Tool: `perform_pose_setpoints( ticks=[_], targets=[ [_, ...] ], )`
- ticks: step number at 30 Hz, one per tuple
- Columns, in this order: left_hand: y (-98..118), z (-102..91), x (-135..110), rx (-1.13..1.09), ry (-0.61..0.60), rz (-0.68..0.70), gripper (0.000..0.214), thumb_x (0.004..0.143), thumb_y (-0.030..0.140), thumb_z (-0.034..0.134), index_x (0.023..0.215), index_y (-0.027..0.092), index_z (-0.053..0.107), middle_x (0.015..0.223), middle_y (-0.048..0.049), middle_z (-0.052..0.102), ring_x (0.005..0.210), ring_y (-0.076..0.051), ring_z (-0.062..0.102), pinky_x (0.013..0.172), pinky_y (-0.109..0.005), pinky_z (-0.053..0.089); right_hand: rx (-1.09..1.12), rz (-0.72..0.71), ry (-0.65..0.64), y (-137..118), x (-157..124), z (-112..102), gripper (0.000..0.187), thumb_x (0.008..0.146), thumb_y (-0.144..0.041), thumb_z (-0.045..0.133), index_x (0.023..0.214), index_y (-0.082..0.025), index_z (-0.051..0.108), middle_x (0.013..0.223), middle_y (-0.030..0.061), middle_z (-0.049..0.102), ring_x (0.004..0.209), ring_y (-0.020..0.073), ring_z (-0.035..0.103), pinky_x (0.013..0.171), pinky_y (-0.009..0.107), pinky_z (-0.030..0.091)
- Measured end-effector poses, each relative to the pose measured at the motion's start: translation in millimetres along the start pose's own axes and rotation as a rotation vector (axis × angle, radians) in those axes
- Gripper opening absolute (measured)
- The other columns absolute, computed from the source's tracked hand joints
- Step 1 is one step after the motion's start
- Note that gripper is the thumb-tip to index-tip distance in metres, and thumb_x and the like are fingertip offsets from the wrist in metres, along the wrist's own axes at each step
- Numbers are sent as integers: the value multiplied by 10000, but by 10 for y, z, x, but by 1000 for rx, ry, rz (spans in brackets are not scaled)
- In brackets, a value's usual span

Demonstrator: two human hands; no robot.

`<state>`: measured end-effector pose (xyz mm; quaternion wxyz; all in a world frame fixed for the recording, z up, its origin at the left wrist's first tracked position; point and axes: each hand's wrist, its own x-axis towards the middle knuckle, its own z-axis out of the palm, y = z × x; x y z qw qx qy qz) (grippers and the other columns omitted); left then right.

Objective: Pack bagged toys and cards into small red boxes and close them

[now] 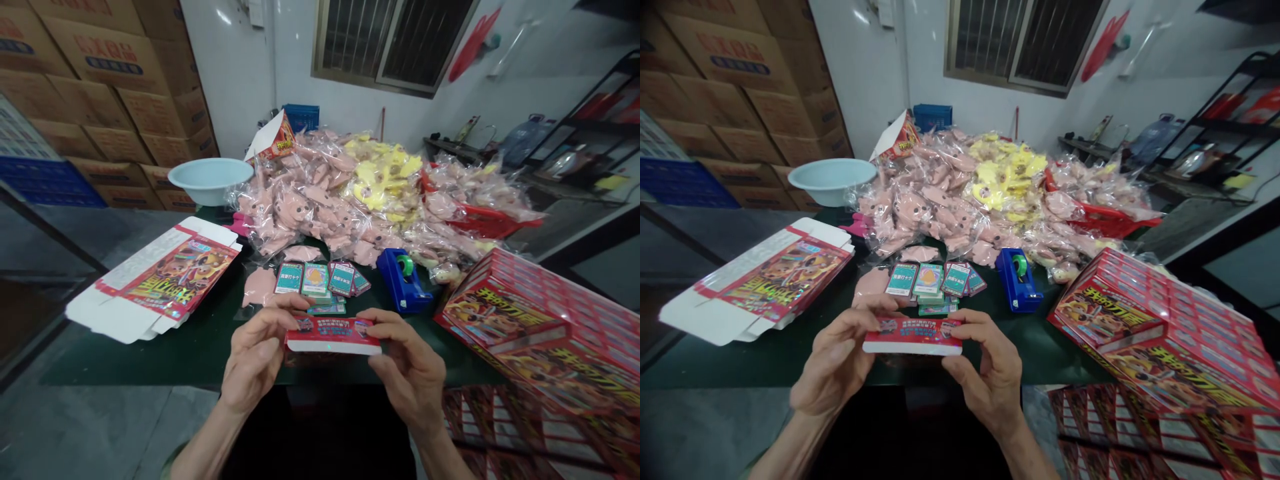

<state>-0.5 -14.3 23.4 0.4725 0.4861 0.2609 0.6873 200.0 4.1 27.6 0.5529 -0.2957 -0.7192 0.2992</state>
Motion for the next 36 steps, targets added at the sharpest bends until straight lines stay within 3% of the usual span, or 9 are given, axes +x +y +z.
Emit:
perform_pose_setpoints(
  ticks=[4,7,13,21,30,36],
  targets=[
    [82,28,1,228,-20,-2,167,769,237,652,899,202,553,981,-73,620,918,-197,592,743,-282,496,-113,24,24,-37,20,33,161,831,-167,585,986,-213,574,1020,55,611,951,169,591,788,288,483],
    [80,43,22,381,-38,41,137,818,189,592,952,192,564,997,-75,622,959,-181,587,775,-257,487,-221,10,-1,-91,58,53,218,839,-167,576,1052,-208,557,994,45,605,922,151,587,793,267,478],
    [-39,43,14,320,54,119,163,822,121,579,957,199,623,985,-55,645,973,-164,600,831,-258,487,-345,-20,-15,-253,104,120,210,855,-90,520,1014,-197,607,932,35,575,840,114,584,714,214,477],
    [124,-48,72,221,-42,-48,92,783,136,640,831,191,696,905,-58,671,871,-162,625,735,-238,505,-367,-41,44,-344,-2,227,291,838,-33,501,1044,-204,617,966,42,552,855,112,574,704,213,483],
    [-114,-112,17,169,-60,130,131,809,212,608,899,215,704,952,-95,664,861,-223,634,704,-346,517,-450,-226,55,-149,-138,254,462,816,3,499,1225,-209,536,1120,89,547,1016,177,548,844,312,493],
    [67,-36,98,343,-43,188,83,789,141,612,829,177,674,848,-79,685,788,-181,648,667,-279,514,-432,-96,-54,-325,-3,176,289,817,-32,520,1055,-179,590,972,65,576,865,131,585,731,242,510]
  ],
)
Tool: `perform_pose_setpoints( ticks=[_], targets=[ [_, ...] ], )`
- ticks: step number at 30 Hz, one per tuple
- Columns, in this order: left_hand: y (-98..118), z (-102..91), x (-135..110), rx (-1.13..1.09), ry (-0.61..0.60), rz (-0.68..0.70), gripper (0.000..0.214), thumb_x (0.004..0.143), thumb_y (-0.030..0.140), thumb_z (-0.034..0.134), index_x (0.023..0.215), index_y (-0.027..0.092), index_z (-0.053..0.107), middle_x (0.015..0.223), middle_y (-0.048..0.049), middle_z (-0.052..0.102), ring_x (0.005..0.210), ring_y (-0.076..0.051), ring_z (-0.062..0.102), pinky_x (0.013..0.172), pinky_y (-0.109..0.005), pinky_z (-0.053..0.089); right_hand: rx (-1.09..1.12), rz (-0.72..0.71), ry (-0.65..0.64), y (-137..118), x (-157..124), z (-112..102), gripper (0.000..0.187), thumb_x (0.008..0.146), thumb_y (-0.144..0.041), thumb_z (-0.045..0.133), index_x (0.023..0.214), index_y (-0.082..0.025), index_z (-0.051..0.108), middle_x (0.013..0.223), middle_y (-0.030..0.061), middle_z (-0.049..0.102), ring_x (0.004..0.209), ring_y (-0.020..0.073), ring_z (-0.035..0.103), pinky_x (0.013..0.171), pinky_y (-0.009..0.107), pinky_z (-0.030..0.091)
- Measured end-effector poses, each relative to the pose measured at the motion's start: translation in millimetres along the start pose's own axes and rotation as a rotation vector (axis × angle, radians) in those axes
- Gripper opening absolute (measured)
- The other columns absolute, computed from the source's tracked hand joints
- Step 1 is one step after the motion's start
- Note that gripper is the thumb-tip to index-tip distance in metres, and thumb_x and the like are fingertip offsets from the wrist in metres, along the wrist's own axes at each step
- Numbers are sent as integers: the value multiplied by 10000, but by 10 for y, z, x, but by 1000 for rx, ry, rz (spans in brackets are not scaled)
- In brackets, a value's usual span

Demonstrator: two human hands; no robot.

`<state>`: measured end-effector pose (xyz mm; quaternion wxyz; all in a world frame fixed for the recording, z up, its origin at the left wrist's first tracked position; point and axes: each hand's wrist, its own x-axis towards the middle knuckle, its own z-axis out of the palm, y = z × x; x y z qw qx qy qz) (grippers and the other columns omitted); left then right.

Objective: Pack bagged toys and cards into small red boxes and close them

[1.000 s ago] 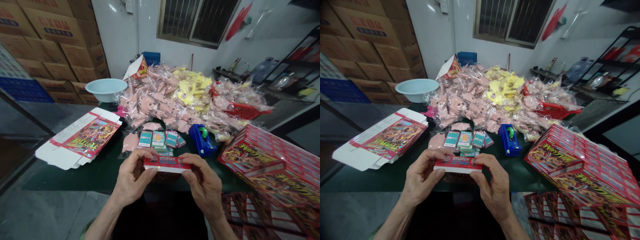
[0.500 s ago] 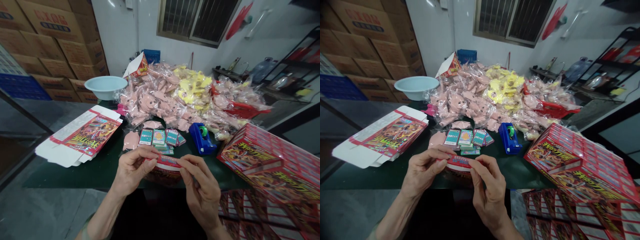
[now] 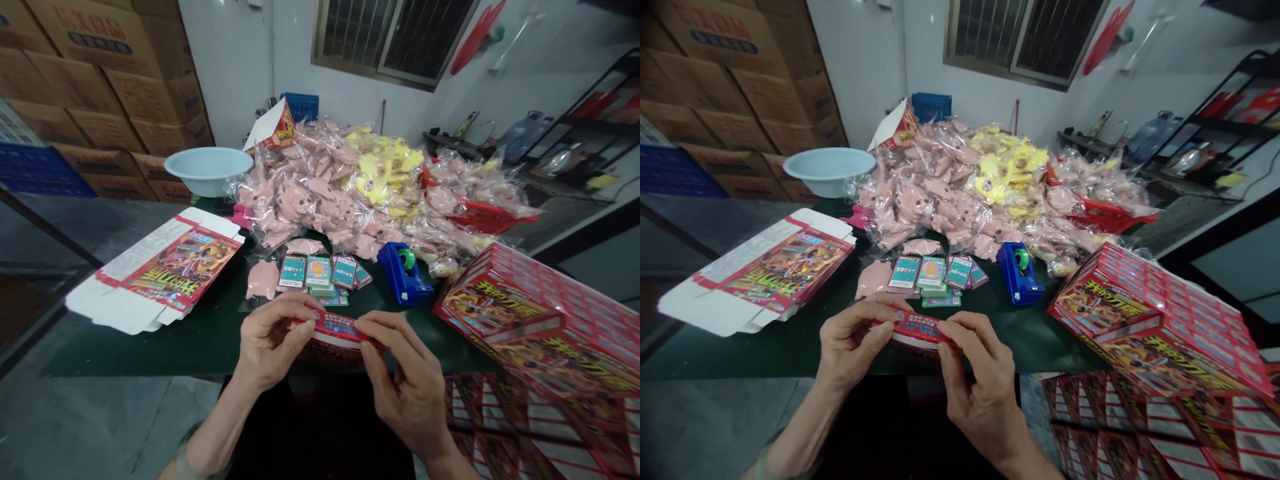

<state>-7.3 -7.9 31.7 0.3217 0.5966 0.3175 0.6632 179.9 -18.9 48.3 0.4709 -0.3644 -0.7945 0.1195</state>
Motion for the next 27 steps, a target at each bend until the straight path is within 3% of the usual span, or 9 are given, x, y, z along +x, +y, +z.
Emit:
perform_pose_setpoints(
  ticks=[5,7,12,18,22,24,27],
  targets=[
    [128,-120,175,128,-248,60,136,789,99,583,834,170,690,838,-81,681,746,-168,647,643,-276,514,-23,-5,29,-14,35,2,248,801,-39,540,997,-177,602,929,59,575,826,125,590,697,238,515],
    [113,-136,171,131,-271,63,146,790,92,575,845,173,684,851,-81,674,757,-170,645,642,-280,516,-39,-24,71,-5,5,38,267,794,-35,548,1007,-185,604,940,62,580,834,131,594,702,247,522],
    [54,-103,105,167,-182,89,104,775,100,598,832,177,639,866,-81,662,759,-171,635,649,-294,516,-72,-51,129,-17,-31,66,287,783,-37,566,1010,-205,610,955,66,593,818,135,605,680,250,539],
    [145,-192,251,216,-414,165,188,749,69,632,883,199,653,888,-77,665,771,-167,648,668,-294,535,-127,-74,66,-22,-93,43,362,791,-30,546,1101,-211,590,1003,82,593,873,154,607,723,276,550],
    [78,-167,167,196,-328,215,167,810,112,576,914,212,660,918,-84,668,810,-182,651,692,-318,534,-130,-128,68,32,-224,164,531,851,-83,427,1373,-157,358,1246,165,490,1162,246,494,899,425,509],
    [-6,-113,51,114,-245,224,179,848,192,539,991,222,642,963,-98,649,846,-204,640,701,-350,531,-125,-128,98,50,-276,252,557,867,-100,380,1413,-138,276,1336,182,411,1236,274,430,933,480,483],
    [-114,-35,-107,-3,-166,194,277,822,307,575,1083,216,594,1040,-119,597,910,-246,613,705,-388,530,-121,-101,169,53,-305,374,544,876,-101,373,1408,-161,276,1382,167,361,1254,280,413,936,506,478]
  ],
)
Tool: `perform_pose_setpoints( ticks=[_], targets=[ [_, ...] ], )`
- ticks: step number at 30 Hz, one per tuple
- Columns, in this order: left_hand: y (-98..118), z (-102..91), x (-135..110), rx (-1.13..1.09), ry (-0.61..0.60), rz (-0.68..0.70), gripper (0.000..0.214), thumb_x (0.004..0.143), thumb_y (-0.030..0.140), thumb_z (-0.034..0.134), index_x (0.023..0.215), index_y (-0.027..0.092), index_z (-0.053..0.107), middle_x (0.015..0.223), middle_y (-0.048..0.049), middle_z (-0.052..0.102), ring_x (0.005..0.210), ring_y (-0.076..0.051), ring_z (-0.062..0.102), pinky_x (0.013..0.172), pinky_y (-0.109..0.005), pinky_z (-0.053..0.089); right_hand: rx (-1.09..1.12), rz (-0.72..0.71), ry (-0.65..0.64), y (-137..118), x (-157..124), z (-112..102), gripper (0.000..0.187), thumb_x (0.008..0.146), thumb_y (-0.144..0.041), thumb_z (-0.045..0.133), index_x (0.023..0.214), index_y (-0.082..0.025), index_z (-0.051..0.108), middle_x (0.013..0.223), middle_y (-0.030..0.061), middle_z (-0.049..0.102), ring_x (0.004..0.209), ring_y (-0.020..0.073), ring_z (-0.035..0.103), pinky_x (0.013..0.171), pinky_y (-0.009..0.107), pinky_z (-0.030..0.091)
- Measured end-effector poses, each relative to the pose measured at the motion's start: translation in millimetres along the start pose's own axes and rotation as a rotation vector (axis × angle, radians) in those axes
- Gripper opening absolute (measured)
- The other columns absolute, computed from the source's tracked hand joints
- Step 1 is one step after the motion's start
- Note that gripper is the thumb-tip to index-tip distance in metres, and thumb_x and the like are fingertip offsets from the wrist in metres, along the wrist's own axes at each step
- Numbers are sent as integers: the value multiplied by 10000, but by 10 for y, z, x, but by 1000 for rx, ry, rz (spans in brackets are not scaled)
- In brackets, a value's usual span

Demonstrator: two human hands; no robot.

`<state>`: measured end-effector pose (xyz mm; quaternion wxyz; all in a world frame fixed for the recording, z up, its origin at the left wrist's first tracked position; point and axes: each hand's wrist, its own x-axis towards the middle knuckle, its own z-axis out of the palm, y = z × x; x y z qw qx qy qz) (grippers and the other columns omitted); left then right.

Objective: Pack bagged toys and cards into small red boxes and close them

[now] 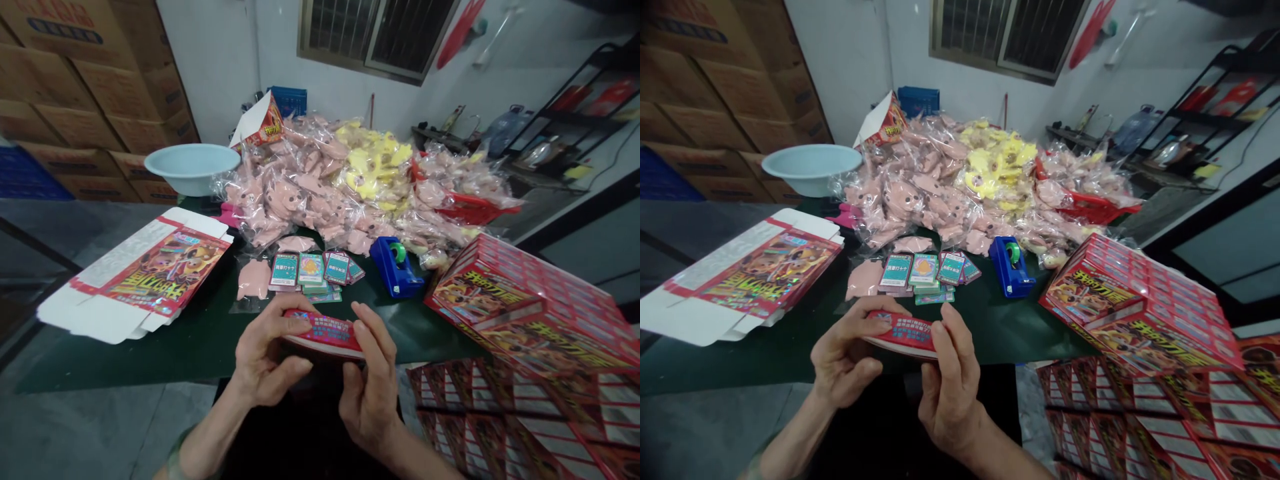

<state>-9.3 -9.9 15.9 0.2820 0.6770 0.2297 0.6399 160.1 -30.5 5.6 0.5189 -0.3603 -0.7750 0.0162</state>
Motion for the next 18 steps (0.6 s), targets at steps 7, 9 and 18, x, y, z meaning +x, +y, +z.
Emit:
perform_pose_setpoints(
  ticks=[7,9,18],
  targets=[
    [-16,53,-28,98,48,25,277,768,178,638,1043,202,610,1104,-117,589,1008,-262,585,791,-427,514,-24,18,95,-31,-28,166,471,879,-106,397,1331,-228,351,1435,142,316,1263,291,409,878,506,511],
    [-7,43,2,95,56,19,284,752,123,654,1017,223,631,1094,-98,606,982,-247,610,769,-405,532,-15,6,106,-3,-30,162,468,867,-88,417,1310,-235,373,1409,140,350,1232,278,444,861,496,518],
    [-44,-1,68,263,77,-57,387,663,111,744,1019,225,647,964,-53,678,863,-191,654,758,-298,544,449,212,-84,219,226,-101,348,805,-126,595,1119,-271,564,1083,60,578,983,183,600,808,348,517]
  ],
)
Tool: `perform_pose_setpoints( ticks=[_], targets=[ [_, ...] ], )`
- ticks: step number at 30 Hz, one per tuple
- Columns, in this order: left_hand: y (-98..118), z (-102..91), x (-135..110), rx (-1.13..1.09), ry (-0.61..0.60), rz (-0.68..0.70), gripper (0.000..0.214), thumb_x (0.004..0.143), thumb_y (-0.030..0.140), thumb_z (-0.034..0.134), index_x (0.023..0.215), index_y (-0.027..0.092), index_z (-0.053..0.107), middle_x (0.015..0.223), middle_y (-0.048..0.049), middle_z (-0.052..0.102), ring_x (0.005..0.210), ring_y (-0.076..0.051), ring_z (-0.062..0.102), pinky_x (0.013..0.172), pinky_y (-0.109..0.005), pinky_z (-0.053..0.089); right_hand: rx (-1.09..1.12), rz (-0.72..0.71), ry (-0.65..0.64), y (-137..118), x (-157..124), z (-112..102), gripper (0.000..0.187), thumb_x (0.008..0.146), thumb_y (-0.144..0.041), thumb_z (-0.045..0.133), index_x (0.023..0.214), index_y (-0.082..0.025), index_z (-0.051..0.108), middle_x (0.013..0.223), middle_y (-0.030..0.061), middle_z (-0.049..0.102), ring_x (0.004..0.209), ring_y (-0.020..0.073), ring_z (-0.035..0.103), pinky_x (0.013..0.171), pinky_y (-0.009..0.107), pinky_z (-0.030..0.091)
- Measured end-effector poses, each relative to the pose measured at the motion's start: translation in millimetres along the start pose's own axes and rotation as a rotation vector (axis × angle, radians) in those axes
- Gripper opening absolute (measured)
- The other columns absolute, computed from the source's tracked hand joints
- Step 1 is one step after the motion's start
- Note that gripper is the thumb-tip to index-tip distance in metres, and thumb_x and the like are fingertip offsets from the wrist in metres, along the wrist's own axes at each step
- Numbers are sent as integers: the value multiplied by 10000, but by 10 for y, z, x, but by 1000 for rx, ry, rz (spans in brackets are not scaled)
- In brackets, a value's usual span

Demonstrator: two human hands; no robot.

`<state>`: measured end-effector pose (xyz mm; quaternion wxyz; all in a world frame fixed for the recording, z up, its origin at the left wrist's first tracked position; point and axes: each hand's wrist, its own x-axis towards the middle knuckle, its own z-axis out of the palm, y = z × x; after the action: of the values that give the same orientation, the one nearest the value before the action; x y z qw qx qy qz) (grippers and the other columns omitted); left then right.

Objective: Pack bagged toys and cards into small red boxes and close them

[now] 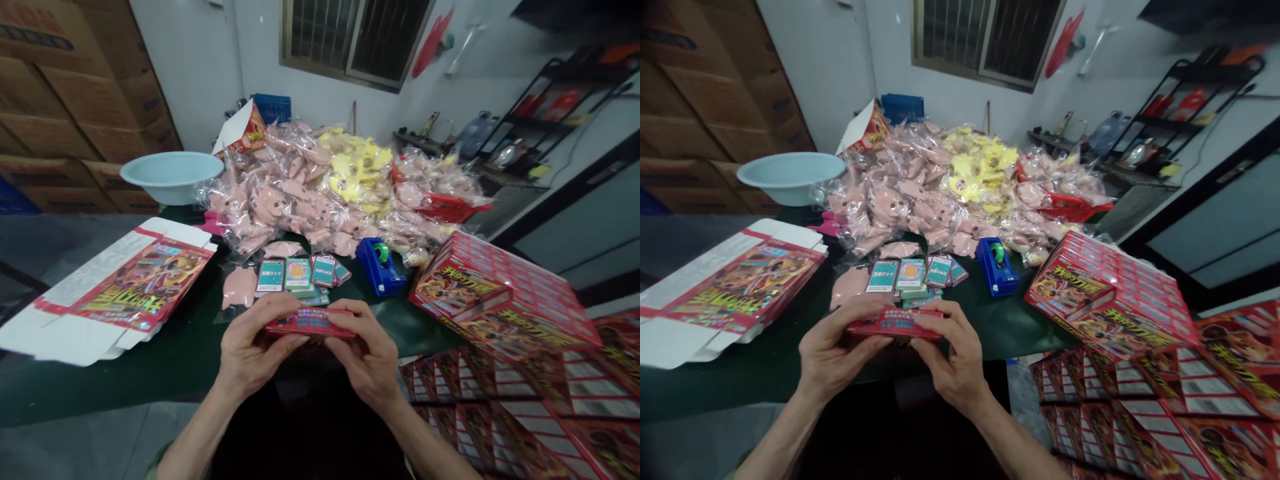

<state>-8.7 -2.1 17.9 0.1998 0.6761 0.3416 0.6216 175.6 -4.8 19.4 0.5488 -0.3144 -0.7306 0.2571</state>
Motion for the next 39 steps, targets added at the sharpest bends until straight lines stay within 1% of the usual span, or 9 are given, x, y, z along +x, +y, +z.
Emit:
perform_pose_setpoints(
  ticks=[3,7,9,12,15,19,24,31,39],
  targets=[
    [41,67,-26,83,72,-44,450,648,114,750,1061,218,606,938,-28,688,851,-175,657,787,-270,526,83,127,46,95,89,-215,451,792,-257,628,1223,-242,497,1061,68,613,902,178,631,761,329,523],
    [114,244,-66,150,219,58,455,654,82,726,1067,209,583,925,-18,668,844,-168,640,774,-261,514,-238,452,468,466,234,-733,275,819,-360,543,973,-147,622,654,-2,590,574,127,560,553,259,457],
    [107,331,-86,195,215,75,431,660,92,725,1052,202,582,908,-20,655,793,-157,628,723,-248,511,-336,554,505,682,337,-994,268,789,-354,566,882,-115,644,599,2,570,561,138,536,547,269,437],
    [46,400,-110,240,199,80,403,676,142,728,1044,199,576,896,-23,651,759,-154,621,684,-245,505,-374,681,424,907,510,-1236,216,737,-314,644,804,-111,668,647,33,609,650,165,571,618,287,456],
    [-5,399,-117,260,204,92,393,684,165,730,1044,189,572,882,-23,652,748,-152,624,667,-239,503,-379,854,333,984,663,-1294,192,775,-306,648,825,-121,661,771,40,641,750,167,598,691,297,483],
    [-28,371,-114,259,185,106,385,682,144,734,1033,170,579,876,-23,641,748,-138,618,669,-226,501,-338,1096,248,976,769,-1244,250,869,-321,561,1030,-133,595,1031,42,612,880,179,606,748,346,518],
    [-57,368,-125,193,176,91,396,676,132,738,1038,154,580,888,-33,637,769,-138,613,672,-223,500,-225,1317,334,983,797,-1135,309,886,-314,540,1150,-154,537,1143,79,570,960,190,590,801,394,514],
    [-55,369,-123,143,185,82,380,676,119,739,1021,151,585,880,-27,631,773,-130,606,692,-220,499,-31,1281,595,989,809,-998,316,887,-314,537,1163,-161,531,1168,82,558,984,197,581,819,404,507],
    [-66,377,-119,130,181,71,372,681,116,732,1020,157,584,877,-16,627,766,-120,602,691,-208,492,146,1035,742,1051,377,-982,284,888,-295,540,1130,-146,544,1108,71,581,921,175,599,767,365,526]
  ],
)
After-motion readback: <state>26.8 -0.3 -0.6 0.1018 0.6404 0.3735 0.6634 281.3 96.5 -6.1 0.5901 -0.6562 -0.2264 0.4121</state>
